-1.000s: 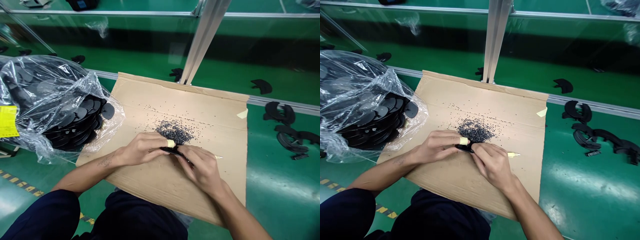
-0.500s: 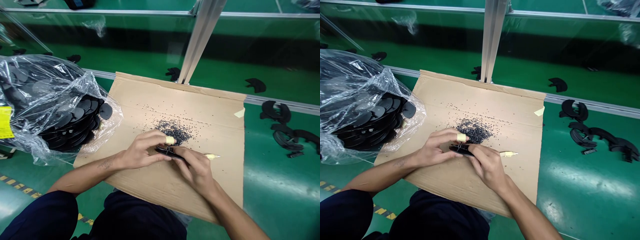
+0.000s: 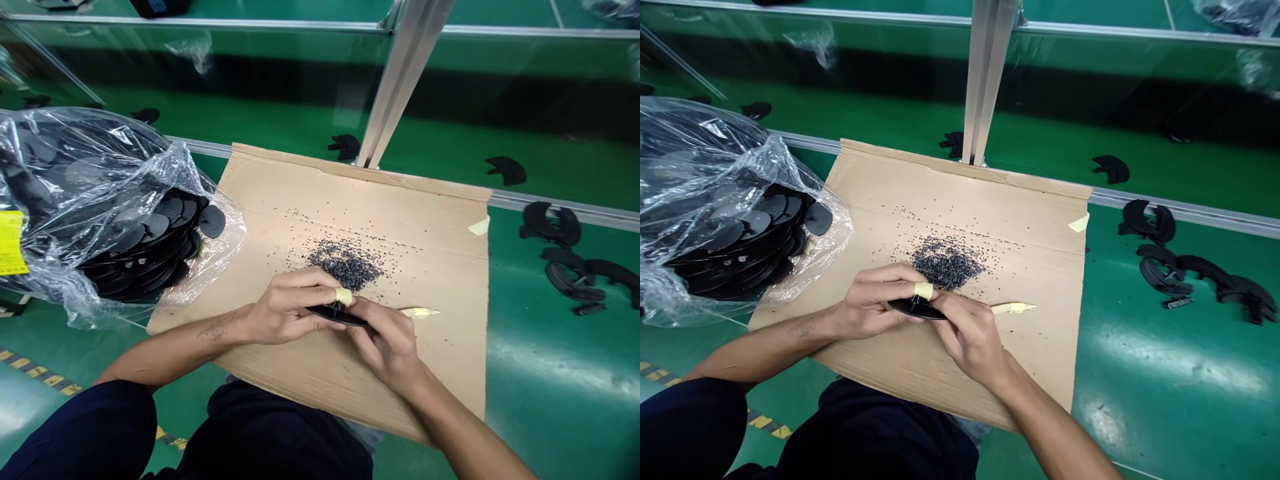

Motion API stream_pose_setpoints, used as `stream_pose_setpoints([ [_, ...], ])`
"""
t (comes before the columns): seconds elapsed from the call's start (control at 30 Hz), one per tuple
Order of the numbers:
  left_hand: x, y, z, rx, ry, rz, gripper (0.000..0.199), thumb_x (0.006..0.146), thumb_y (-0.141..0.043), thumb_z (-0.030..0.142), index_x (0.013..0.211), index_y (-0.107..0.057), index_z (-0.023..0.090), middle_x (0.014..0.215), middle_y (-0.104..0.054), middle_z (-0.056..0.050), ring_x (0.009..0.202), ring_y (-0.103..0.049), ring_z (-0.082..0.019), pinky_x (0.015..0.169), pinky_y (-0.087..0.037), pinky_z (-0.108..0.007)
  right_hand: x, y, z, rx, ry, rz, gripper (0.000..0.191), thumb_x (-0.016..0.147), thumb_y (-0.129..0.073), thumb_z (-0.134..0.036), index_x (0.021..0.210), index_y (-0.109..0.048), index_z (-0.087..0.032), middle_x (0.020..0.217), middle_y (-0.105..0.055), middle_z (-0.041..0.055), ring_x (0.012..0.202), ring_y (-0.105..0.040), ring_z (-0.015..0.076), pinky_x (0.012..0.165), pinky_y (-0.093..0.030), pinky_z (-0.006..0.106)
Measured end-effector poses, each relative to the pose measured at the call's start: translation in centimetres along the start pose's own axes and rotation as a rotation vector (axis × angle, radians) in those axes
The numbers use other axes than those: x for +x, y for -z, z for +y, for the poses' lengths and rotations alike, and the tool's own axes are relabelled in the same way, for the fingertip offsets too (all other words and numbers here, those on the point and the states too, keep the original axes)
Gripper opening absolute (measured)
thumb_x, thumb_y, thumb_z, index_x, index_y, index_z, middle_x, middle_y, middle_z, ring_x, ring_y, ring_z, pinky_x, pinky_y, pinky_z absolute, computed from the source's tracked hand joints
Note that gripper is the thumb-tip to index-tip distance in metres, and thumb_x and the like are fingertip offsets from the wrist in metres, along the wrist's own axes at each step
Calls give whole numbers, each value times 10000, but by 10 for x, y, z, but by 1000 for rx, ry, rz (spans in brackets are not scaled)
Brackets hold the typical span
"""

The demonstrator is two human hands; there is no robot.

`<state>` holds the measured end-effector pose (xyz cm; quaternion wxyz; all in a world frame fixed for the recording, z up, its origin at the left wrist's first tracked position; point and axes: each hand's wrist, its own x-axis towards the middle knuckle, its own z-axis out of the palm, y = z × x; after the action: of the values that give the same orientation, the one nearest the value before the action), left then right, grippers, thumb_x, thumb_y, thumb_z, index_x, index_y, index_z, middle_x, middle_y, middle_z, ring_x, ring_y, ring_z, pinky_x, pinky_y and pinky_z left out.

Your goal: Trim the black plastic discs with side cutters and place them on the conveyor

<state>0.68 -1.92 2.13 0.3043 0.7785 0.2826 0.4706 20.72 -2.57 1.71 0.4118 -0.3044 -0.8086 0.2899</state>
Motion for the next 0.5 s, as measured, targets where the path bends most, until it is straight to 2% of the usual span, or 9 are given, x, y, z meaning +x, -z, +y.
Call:
stream_pose_setpoints([
  [0.1, -1, -2, 1, -5, -12, 64, 313, 857, -753, 198, 1158, -666, 183, 953, -715, -77, 833, -677, -143, 710, -588, -275, 0, 0, -1, 40, -2, -6, 111, 946, -550, -96, 960, -588, -199, 759, -654, 5, 603, -601, 107, 550, -492, 211],
  [0.3, 0, -2, 0, -28, -25, 8, 299, 922, -666, 174, 1218, -634, 141, 1017, -713, -128, 901, -679, -157, 749, -588, -296, 1, 1, 0, 42, 1, 8, 114, 940, -563, -96, 892, -565, -199, 735, -628, 2, 620, -594, 112, 571, -484, 223],
  [0.5, 1, -2, 4, -13, -23, 36, 226, 890, -710, 183, 1113, -683, 154, 932, -721, -83, 821, -671, -144, 709, -577, -275, -1, 0, -1, 79, -23, -6, 99, 940, -570, -105, 910, -582, -199, 761, -654, 16, 623, -605, 116, 548, -479, 228],
])
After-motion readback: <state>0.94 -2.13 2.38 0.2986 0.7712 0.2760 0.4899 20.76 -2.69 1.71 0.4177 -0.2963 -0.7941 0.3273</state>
